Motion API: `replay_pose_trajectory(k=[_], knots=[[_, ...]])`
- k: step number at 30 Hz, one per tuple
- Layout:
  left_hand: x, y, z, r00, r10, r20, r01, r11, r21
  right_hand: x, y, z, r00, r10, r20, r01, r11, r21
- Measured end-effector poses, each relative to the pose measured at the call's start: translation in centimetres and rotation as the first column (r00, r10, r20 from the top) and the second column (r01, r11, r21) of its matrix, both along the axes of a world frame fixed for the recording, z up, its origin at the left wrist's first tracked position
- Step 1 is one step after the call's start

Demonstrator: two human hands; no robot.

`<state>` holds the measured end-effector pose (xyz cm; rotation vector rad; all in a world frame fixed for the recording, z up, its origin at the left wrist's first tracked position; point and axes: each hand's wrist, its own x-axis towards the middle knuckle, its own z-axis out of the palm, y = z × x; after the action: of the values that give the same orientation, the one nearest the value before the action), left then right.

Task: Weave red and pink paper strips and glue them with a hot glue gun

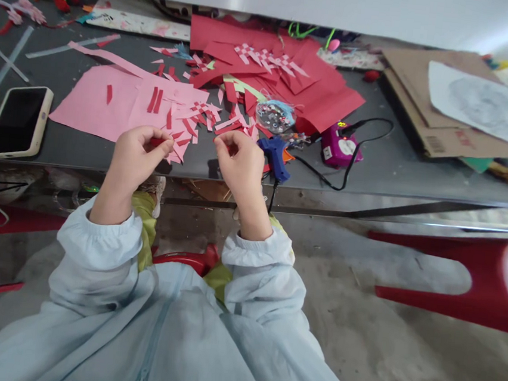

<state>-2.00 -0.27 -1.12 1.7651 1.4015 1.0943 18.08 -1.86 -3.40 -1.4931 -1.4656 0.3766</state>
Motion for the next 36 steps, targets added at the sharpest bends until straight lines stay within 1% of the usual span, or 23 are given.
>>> replay_pose_trajectory(k=[2,4,6,9,10,12,14,15,16,18,20,21,23,24,26,31,36], knots=[[-0.2,0.1,-0.2,0.999,0.008,0.031,-0.009,1.000,0.015,0.7,0.1,0.0,0.993,-0.087,0.078,0.087,0.996,0.007],[-0.2,0.1,-0.2,0.998,0.002,0.062,-0.002,1.000,-0.002,1.2,0.3,-0.1,0.984,-0.123,0.127,0.122,0.992,0.016],[-0.1,0.1,-0.2,0.994,-0.014,0.104,0.018,0.999,-0.032,1.3,0.6,-0.5,0.986,-0.112,0.126,0.108,0.993,0.038],[0.2,0.0,-0.1,0.979,-0.059,0.197,0.077,0.993,-0.084,1.2,1.0,-0.8,0.991,-0.068,0.112,0.063,0.997,0.049],[0.3,-0.1,-0.1,0.972,-0.071,0.224,0.095,0.991,-0.098,1.2,1.0,-0.6,0.990,-0.057,0.129,0.052,0.998,0.039],[0.4,-0.1,-0.1,0.963,-0.075,0.260,0.112,0.985,-0.128,1.2,0.6,0.3,0.979,-0.053,0.199,0.051,0.999,0.013],[0.4,-0.1,0.0,0.963,-0.052,0.265,0.097,0.983,-0.159,1.6,-0.3,1.6,0.952,-0.099,0.289,0.107,0.994,-0.012],[0.3,-0.1,0.0,0.966,-0.035,0.255,0.081,0.982,-0.172,2.0,-0.9,2.4,0.936,-0.116,0.332,0.141,0.989,-0.053],[0.3,-0.1,0.1,0.970,-0.016,0.241,0.061,0.982,-0.180,2.6,-1.5,3.0,0.918,-0.139,0.373,0.187,0.978,-0.096],[0.1,0.1,0.2,0.976,0.006,0.218,0.035,0.983,-0.182,3.9,-2.7,3.9,0.868,-0.229,0.442,0.320,0.937,-0.143],[-0.1,0.3,0.2,0.975,0.002,0.223,0.037,0.985,-0.169,5.2,-3.6,4.2,0.798,-0.297,0.525,0.455,0.868,-0.201],[-0.2,0.4,0.1,0.972,-0.004,0.234,0.042,0.986,-0.159,5.6,-3.8,4.1,0.763,-0.301,0.572,0.505,0.830,-0.236],[-0.2,0.6,0.0,0.969,-0.012,0.245,0.046,0.990,-0.134,6.1,-4.1,3.9,0.724,-0.260,0.639,0.556,0.768,-0.317],[-0.1,0.6,0.0,0.969,-0.012,0.248,0.044,0.991,-0.124,6.1,-4.1,3.8,0.715,-0.234,0.658,0.567,0.746,-0.350],[0.2,0.7,-0.1,0.967,-0.011,0.253,0.041,0.993,-0.114,5.8,-3.9,3.6,0.714,-0.199,0.671,0.567,0.727,-0.388],[1.2,0.8,-0.1,0.954,-0.025,0.300,0.067,0.989,-0.131,5.4,-3.1,3.4,0.741,-0.217,0.635,0.567,0.709,-0.419],[1.6,1.2,-0.7,0.964,-0.066,0.258,0.095,0.990,-0.103,6.3,-2.3,2.7,0.764,-0.185,0.618,0.522,0.740,-0.424]])
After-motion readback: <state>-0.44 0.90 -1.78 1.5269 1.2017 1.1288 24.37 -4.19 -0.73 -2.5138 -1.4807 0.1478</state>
